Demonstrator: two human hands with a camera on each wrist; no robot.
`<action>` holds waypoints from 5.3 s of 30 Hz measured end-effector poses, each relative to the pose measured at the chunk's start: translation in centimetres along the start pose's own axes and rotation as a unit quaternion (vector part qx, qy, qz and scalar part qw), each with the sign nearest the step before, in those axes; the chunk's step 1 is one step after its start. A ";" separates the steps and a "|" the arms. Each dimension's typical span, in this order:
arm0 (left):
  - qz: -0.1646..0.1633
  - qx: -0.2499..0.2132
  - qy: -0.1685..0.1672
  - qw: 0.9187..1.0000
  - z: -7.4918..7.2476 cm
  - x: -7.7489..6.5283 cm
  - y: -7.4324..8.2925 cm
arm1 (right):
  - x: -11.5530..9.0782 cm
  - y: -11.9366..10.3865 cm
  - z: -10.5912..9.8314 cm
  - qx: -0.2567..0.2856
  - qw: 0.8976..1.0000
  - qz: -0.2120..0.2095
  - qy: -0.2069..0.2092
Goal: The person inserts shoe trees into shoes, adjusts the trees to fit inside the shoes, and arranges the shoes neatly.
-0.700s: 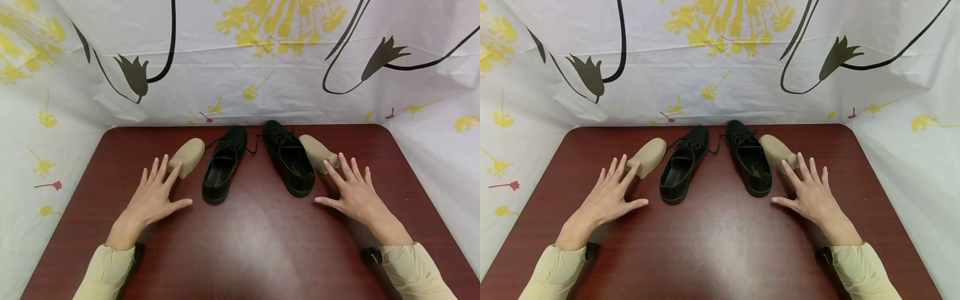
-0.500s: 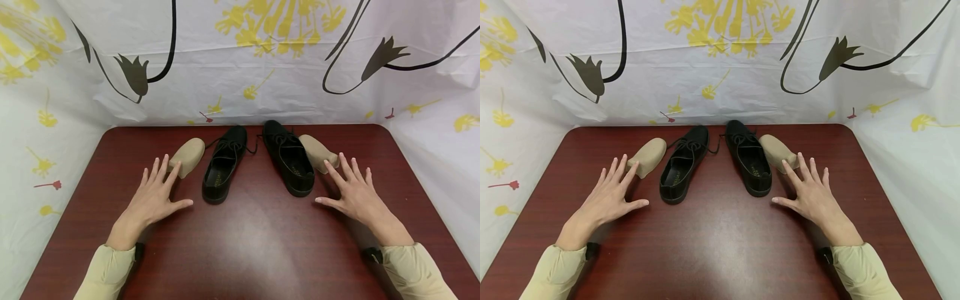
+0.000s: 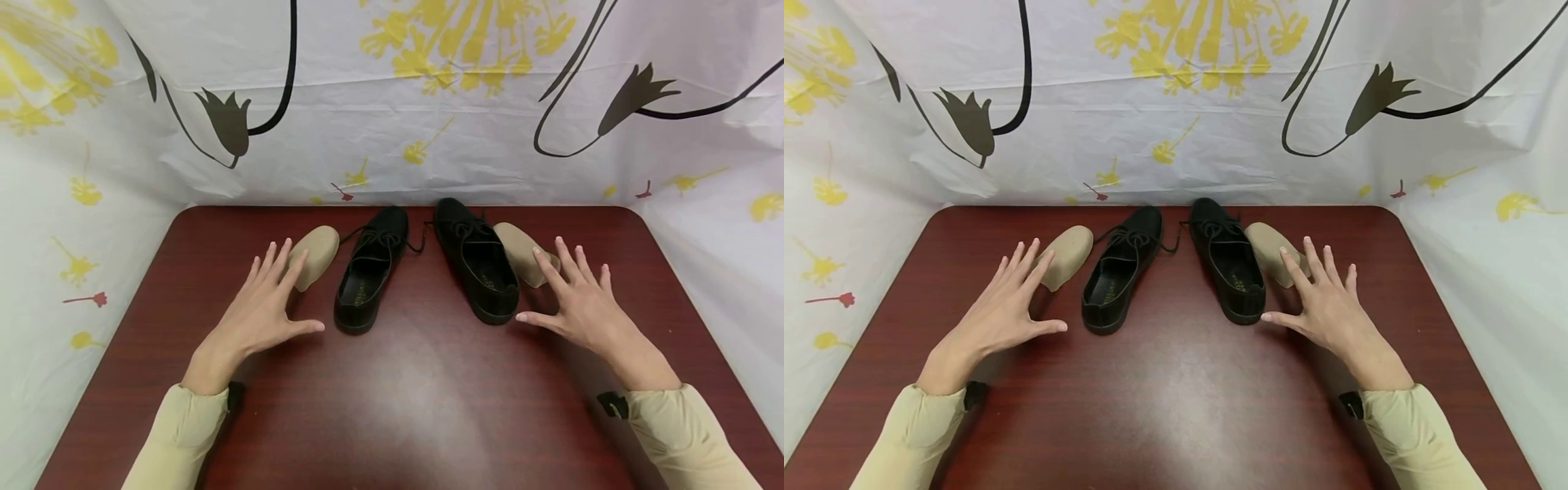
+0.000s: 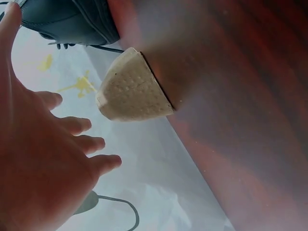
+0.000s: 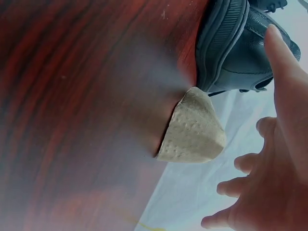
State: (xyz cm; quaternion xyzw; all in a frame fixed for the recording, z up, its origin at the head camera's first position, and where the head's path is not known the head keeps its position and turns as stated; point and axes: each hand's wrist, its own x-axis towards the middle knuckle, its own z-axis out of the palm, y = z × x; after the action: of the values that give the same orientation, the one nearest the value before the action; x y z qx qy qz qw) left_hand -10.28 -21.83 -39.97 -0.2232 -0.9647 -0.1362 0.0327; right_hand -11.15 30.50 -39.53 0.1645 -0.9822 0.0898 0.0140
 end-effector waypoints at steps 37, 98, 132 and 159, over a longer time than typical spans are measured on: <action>0.103 -0.087 0.035 0.990 0.3 3.7 0.3 | 2.5 1.8 -0.4 0.036 0.999 -0.022 0.006; 0.157 -0.168 0.052 0.972 0.4 9.2 3.9 | 4.4 3.7 0.4 0.063 0.997 -0.025 -0.024; 0.155 -0.176 0.031 0.972 0.6 10.2 7.3 | 3.8 4.0 0.3 0.072 0.996 -0.022 0.052; 0.167 -0.174 0.021 0.970 -0.1 10.9 10.6 | 2.2 3.0 -1.2 0.102 0.991 -0.012 0.091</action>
State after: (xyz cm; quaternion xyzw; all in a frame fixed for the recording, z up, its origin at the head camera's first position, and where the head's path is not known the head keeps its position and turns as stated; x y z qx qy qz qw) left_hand -15.38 -8.11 -35.91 -0.3809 -0.8742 -0.2990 0.0364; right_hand -14.19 32.86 -38.70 0.1679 -0.9606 0.2036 0.0872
